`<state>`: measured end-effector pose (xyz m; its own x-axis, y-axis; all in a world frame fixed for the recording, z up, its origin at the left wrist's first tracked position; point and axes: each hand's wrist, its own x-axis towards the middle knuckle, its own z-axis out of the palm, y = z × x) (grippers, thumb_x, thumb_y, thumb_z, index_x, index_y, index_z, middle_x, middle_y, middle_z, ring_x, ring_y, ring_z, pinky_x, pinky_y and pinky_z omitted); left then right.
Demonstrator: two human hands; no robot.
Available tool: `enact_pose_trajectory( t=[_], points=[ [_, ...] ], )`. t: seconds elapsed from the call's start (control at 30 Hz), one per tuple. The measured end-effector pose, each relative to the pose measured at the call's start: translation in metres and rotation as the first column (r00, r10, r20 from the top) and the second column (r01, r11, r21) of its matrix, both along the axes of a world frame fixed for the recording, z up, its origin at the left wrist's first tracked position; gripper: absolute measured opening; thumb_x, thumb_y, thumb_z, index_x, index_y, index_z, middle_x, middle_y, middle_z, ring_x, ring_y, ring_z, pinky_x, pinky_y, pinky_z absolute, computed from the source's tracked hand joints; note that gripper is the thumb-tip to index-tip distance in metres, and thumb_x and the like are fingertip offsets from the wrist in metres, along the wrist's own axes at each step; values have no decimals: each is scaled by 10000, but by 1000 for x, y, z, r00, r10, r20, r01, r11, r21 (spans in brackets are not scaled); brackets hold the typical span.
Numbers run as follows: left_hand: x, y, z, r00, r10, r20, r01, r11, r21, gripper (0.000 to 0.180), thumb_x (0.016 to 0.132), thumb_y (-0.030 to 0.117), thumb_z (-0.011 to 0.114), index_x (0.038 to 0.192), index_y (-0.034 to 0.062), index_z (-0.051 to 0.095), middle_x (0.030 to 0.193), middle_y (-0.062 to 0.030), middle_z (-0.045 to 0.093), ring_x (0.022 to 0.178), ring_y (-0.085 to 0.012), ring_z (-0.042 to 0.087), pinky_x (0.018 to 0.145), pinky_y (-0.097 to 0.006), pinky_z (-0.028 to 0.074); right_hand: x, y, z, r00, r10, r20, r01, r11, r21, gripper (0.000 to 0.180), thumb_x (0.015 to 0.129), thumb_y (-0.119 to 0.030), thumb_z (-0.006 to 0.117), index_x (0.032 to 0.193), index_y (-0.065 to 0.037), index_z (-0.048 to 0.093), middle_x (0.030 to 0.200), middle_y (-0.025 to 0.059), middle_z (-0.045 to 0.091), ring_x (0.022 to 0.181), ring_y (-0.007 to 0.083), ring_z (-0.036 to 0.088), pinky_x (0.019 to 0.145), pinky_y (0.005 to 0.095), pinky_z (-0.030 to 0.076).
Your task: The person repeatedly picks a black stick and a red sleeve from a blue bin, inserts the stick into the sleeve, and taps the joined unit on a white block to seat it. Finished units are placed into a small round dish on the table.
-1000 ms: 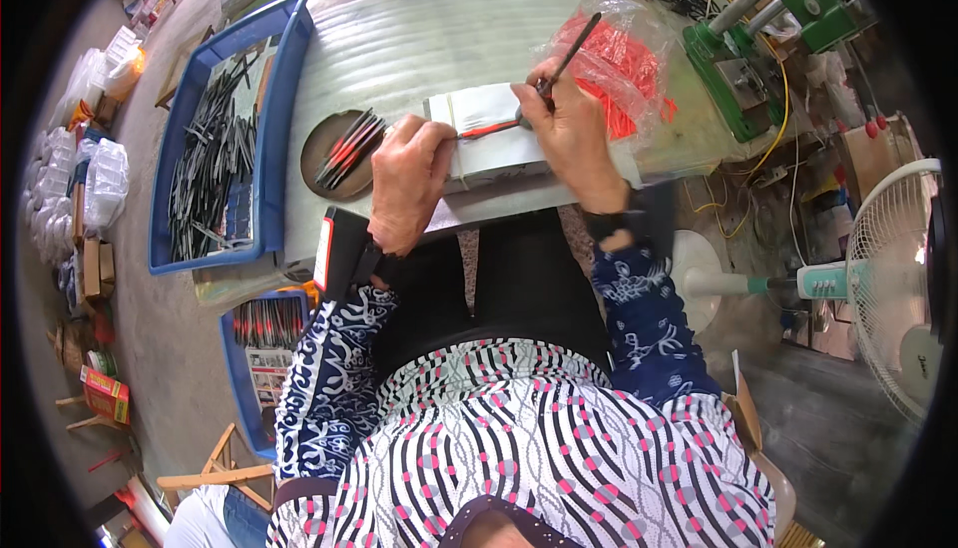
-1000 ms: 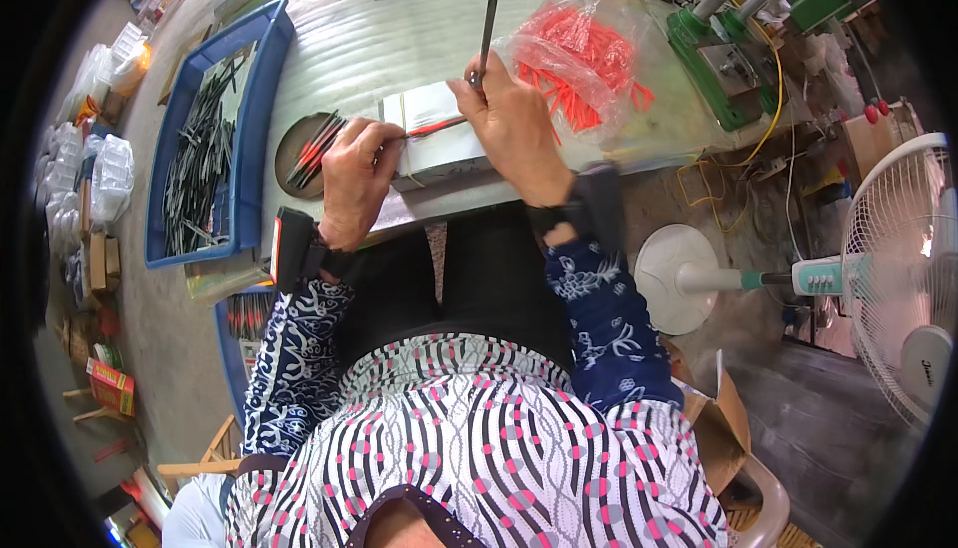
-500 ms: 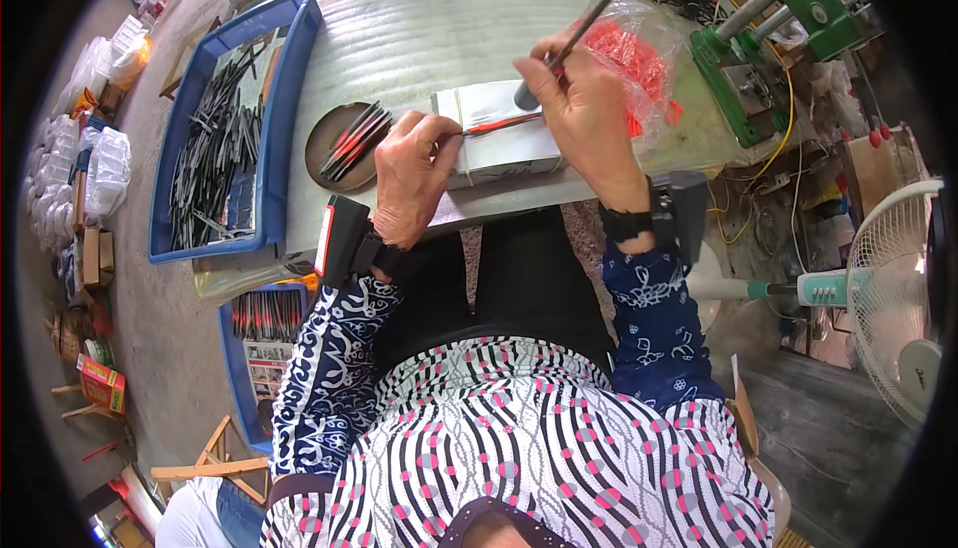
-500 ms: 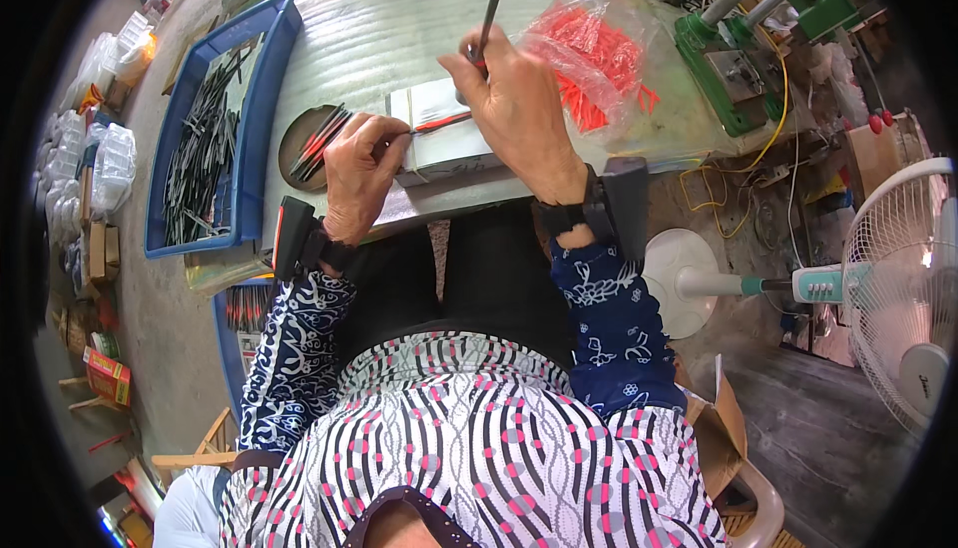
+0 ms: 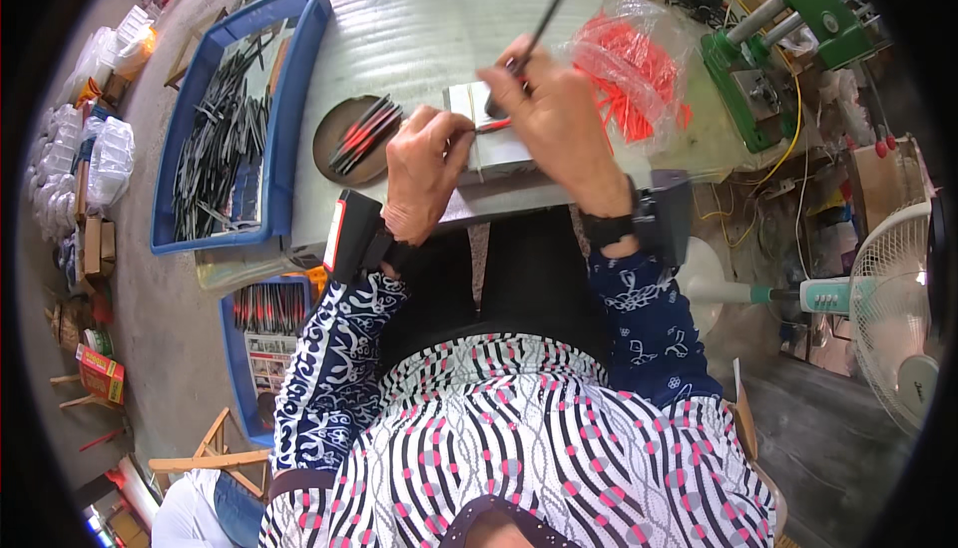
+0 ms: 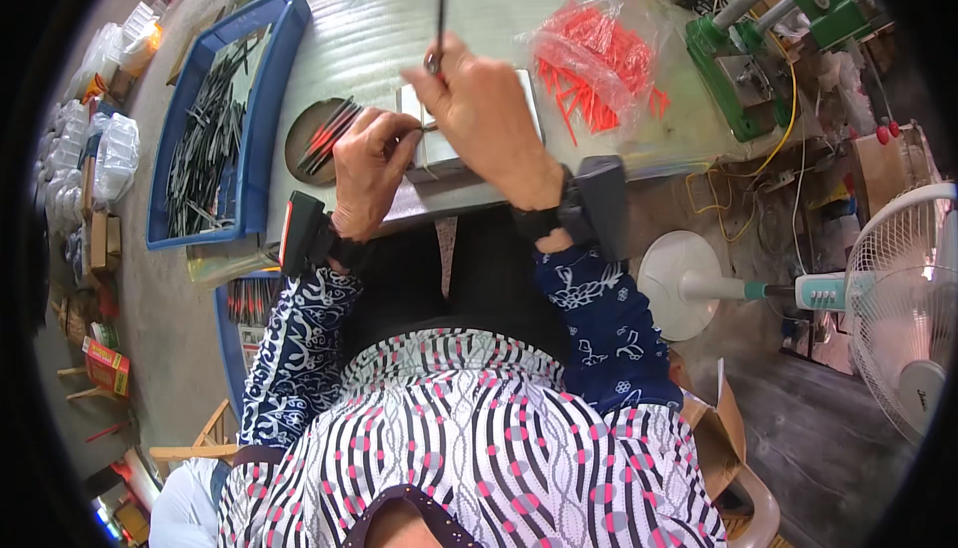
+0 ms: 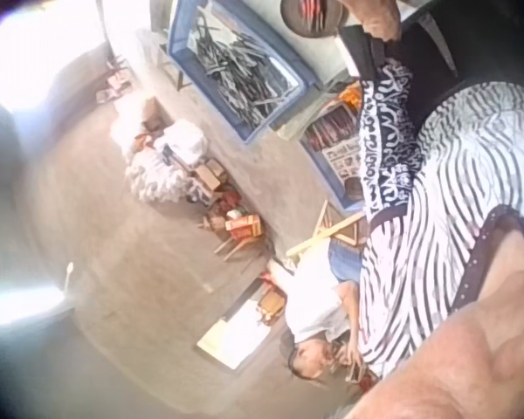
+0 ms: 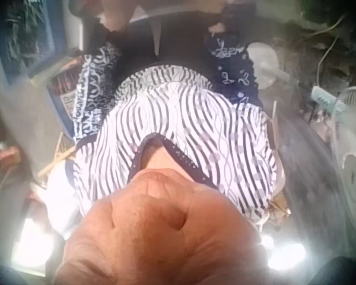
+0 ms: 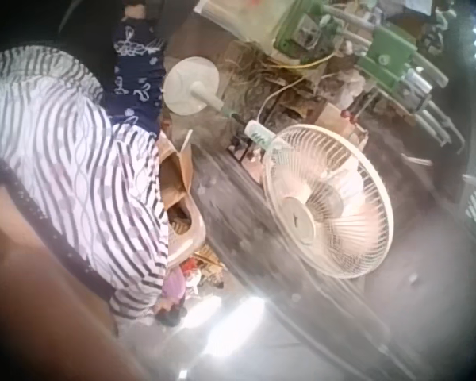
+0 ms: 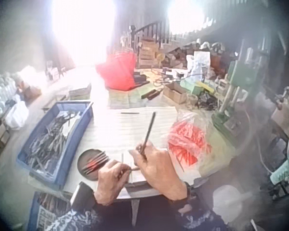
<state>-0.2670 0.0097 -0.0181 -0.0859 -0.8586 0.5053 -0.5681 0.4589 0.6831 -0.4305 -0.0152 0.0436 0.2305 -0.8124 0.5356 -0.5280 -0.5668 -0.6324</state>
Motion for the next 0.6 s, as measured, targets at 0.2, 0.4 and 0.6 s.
enact_pose_trajectory(
  t=[0.2,0.4,0.6],
  points=[
    [-1,2,-3,1000,18,11,-17,997,-74,77,832,50,692,903,21,685,801,-89,614,614,-185,613,578,-304,493,11,10,11,995,18,95,-21,999,31,251,924,-253,645,992,-28,555,672,173,625,632,354,648,535,423,488],
    [1,8,5,996,56,77,-47,992,-113,90,798,41,699,886,42,679,816,-108,620,684,-260,614,619,-351,494,8,5,-28,1000,-9,5,9,1000,-20,264,903,-240,655,966,0,565,711,207,637,687,405,632,571,455,485],
    [49,17,7,978,209,-21,-210,971,-113,65,823,22,679,887,22,687,789,-84,625,653,-172,609,606,-278,483,-20,22,-30,923,-137,359,55,972,230,181,934,-182,661,915,-12,602,633,33,597,510,76,533,468,262,412]
  ],
)
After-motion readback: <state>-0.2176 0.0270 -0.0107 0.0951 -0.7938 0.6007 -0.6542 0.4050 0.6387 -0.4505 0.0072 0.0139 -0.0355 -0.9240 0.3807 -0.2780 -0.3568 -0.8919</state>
